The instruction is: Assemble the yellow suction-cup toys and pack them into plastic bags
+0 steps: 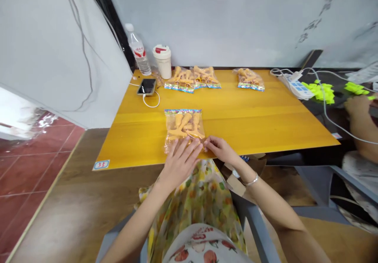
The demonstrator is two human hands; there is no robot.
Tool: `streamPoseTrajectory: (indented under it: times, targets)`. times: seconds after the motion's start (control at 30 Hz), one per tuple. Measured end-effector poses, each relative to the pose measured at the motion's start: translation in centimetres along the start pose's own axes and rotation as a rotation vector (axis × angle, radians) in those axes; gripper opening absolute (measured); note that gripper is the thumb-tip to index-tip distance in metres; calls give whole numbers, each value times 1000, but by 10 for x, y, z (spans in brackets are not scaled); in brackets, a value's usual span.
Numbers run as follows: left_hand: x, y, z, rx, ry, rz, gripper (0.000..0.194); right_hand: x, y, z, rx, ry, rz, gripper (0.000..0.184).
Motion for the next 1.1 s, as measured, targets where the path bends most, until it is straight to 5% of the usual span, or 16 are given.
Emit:
streamPoseTrajectory:
  times: [0.23,0.33,0.4,0.47,0.53,0.67,0.87,1.1]
  targets:
    - [-9,19,28,-41,49,104,42,-1,13,-2,26,101,280,47]
    - [-22,24,35,-20,59,129,41,-7,25,-10,-159,-122,104,41]
    - [-32,25,40,-3,82,128,41,-11,36,-15,-362,-272,-146,56]
    - [-42,24,44,22,110,127,40,-12,46,-17,-571,-268,-434,71]
    - [-49,22,48,51,119,131,37,-8,51,-13,-731,-188,-628,62]
    - [-56,19,53,90,94,102,31,0,42,4,-869,-183,-591,45]
    - [-43,29,59,61,-22,0,40,11,16,33,-805,-280,-485,41]
    - [-26,52,86,-44,-391,-359,78,-9,19,77,-381,-552,-352,54]
Point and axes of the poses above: each hand's wrist, its own z-axis towards the middle knuckle, its own x-axis out of the palm, y = z × x, the point moved 1 cm from there along z, towards the middle knuckle, and after that the axes turned 5 degrees about -z, right-handed, at the moved point
